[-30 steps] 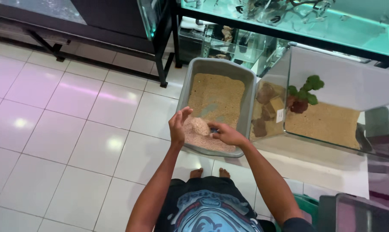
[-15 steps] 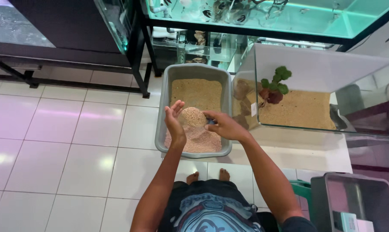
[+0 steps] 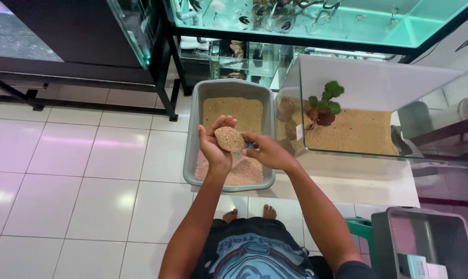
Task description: The person prepares a small glass terrarium by scooping sand from a bin into the tank and smoothing it by hand.
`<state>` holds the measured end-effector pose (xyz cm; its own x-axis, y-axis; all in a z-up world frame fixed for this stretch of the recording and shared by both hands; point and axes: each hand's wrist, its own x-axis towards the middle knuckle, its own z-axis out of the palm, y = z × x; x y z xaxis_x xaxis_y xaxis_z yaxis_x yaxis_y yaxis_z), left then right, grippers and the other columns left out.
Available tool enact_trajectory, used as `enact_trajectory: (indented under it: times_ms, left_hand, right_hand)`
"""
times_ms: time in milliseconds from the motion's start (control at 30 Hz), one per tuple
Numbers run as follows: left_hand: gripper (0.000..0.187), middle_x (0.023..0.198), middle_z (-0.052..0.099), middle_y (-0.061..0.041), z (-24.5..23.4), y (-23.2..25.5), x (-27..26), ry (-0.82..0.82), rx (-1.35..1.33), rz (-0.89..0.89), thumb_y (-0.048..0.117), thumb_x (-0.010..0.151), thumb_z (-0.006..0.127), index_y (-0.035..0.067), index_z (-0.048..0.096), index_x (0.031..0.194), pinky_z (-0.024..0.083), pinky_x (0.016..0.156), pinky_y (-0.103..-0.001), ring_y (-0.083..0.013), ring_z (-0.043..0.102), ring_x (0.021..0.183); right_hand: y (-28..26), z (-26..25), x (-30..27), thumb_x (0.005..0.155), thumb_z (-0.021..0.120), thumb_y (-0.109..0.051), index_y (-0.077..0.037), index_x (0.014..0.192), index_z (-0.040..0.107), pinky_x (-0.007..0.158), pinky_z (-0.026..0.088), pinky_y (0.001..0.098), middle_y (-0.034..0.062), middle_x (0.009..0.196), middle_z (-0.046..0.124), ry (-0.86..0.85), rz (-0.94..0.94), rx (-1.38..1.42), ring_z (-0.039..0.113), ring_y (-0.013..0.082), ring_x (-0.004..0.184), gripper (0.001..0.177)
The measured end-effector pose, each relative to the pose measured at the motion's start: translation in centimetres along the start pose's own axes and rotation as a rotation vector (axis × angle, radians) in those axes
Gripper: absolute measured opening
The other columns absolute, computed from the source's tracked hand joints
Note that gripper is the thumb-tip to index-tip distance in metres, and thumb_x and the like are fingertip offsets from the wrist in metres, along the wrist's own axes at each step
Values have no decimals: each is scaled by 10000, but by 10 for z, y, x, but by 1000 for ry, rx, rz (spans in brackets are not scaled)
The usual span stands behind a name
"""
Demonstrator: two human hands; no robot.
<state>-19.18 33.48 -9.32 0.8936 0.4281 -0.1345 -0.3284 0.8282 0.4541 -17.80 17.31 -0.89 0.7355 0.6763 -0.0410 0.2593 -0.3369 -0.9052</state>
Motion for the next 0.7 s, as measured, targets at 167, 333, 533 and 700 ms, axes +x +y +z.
enact_trajectory:
  times_ms: [167, 333, 533, 700]
  left_hand:
    - [804, 1134, 735, -269, 28, 3, 13, 1, -149, -118, 674, 1005, 365, -24, 728, 1168, 576, 933, -507, -427, 729, 1045]
    - [730, 1088, 744, -264, 71, -14, 23, -58, -137, -181, 604, 1021, 368, -18, 731, 1139, 591, 874, -507, -418, 742, 978]
    - [706, 1020, 760, -243, 140, -65, 23, -179, -110, -284, 580, 1032, 353, -9, 739, 1089, 609, 814, -491, -403, 764, 902]
    - [707, 995, 762, -248, 192, -123, 14, -292, -33, -383, 575, 1033, 338, -8, 735, 1076, 617, 772, -458, -390, 773, 860]
  right_hand:
    - [-27, -16, -2, 915, 756, -111, 13, 1440, 565, 956, 555, 505, 280, 1242, 697, 70, -45, -24, 635, 445, 1225, 573]
    - [-39, -49, -15, 900, 785, -170, -33, 1420, 600, 911, 578, 488, 255, 1188, 723, 178, -83, -125, 673, 427, 1165, 568]
    - [-43, -106, -52, 865, 805, -266, -160, 1379, 658, 914, 575, 430, 152, 1162, 756, 363, -11, -249, 703, 325, 1126, 545]
    - [-37, -160, -95, 875, 817, -278, -100, 1359, 666, 878, 580, 427, 190, 1109, 757, 494, 20, -274, 724, 352, 1061, 537]
